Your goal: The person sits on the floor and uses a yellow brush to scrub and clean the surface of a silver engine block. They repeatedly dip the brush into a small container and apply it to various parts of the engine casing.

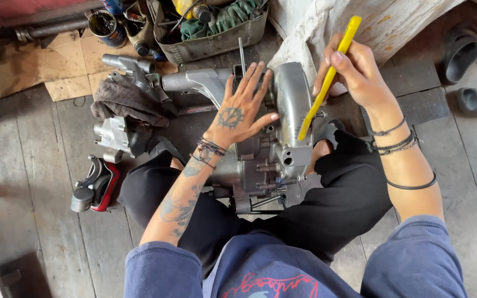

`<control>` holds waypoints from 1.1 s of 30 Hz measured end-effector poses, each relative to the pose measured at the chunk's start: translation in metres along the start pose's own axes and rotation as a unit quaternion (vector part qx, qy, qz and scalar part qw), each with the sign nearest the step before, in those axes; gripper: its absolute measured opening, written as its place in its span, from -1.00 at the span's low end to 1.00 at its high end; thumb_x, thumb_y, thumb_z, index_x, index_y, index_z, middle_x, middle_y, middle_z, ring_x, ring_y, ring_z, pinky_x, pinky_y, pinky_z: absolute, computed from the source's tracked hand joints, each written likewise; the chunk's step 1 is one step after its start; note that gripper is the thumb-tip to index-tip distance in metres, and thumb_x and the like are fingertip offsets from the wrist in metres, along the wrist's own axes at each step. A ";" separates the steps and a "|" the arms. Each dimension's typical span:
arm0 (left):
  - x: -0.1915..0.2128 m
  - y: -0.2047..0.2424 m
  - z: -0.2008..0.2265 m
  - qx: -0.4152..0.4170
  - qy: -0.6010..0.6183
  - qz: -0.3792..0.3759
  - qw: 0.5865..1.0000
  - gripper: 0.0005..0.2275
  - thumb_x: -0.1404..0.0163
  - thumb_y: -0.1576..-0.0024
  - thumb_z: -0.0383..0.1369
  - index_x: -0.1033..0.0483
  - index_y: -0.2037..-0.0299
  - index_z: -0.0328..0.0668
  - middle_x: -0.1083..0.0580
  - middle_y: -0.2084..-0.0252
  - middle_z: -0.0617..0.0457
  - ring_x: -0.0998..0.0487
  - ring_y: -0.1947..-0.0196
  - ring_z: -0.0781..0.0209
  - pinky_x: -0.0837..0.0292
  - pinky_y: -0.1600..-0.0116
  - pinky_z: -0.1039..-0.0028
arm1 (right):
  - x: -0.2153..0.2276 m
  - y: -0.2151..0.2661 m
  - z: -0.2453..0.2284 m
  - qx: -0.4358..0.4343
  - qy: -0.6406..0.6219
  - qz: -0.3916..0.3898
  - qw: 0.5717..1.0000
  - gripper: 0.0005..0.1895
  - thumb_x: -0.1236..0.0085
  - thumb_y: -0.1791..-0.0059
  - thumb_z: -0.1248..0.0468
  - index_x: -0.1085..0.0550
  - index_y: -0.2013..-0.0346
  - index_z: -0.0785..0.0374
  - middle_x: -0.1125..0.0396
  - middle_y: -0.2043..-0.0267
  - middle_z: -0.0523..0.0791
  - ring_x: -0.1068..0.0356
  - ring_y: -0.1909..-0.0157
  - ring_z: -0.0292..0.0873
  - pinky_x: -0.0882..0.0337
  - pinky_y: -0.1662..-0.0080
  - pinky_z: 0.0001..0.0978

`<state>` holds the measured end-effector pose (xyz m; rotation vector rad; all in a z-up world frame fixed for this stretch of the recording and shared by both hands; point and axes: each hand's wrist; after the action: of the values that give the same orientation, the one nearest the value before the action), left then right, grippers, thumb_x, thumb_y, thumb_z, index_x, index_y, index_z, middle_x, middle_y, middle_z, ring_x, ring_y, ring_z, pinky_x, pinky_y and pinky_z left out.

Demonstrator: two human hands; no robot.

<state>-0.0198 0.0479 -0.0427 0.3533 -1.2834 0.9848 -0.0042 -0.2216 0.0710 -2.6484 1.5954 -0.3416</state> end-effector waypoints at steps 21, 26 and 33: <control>0.056 0.038 -0.013 -0.055 0.049 -0.044 0.996 -0.27 0.22 -0.17 0.33 -0.59 -0.07 -0.24 -0.24 -0.46 -0.20 0.01 -0.56 -0.13 -0.02 -0.40 -0.27 | 0.008 0.001 0.066 0.096 -0.079 0.011 0.992 -0.61 -0.22 0.00 0.38 -0.19 0.04 0.26 -0.46 0.27 0.12 -0.55 0.31 -0.10 -0.61 0.28 -0.38; 0.065 0.043 0.004 -0.053 0.077 -0.035 0.995 -0.29 0.20 -0.16 0.26 -0.59 -0.03 -0.35 -0.30 -0.38 -0.20 0.02 -0.53 -0.07 0.08 -0.47 -0.23 | -0.005 0.008 0.023 0.028 -0.071 0.129 0.989 -0.67 -0.08 -0.14 0.27 -0.06 0.09 0.16 -0.23 0.44 -0.12 -0.44 0.47 -0.16 -0.51 0.51 -0.48; 0.067 0.039 0.004 -0.057 0.050 0.049 0.996 -0.76 -0.14 -0.10 -0.42 -0.60 0.03 -0.25 -0.41 -0.24 -0.07 -0.27 -0.39 0.02 -0.19 -0.39 0.06 | -0.002 -0.008 0.037 0.055 0.047 0.158 0.985 -0.79 0.04 -0.23 0.39 -0.12 0.17 0.24 -0.24 0.41 -0.10 -0.37 0.51 -0.27 -0.35 0.54 -0.62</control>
<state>-0.0548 0.0950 0.0085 0.1529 -1.2682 0.9948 0.0096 -0.2193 0.0360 -2.2806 1.9253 -0.5265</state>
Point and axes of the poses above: each hand's wrist, its own y-axis away from the middle knuckle, its own x-axis out of the back of the hand, z = x × y
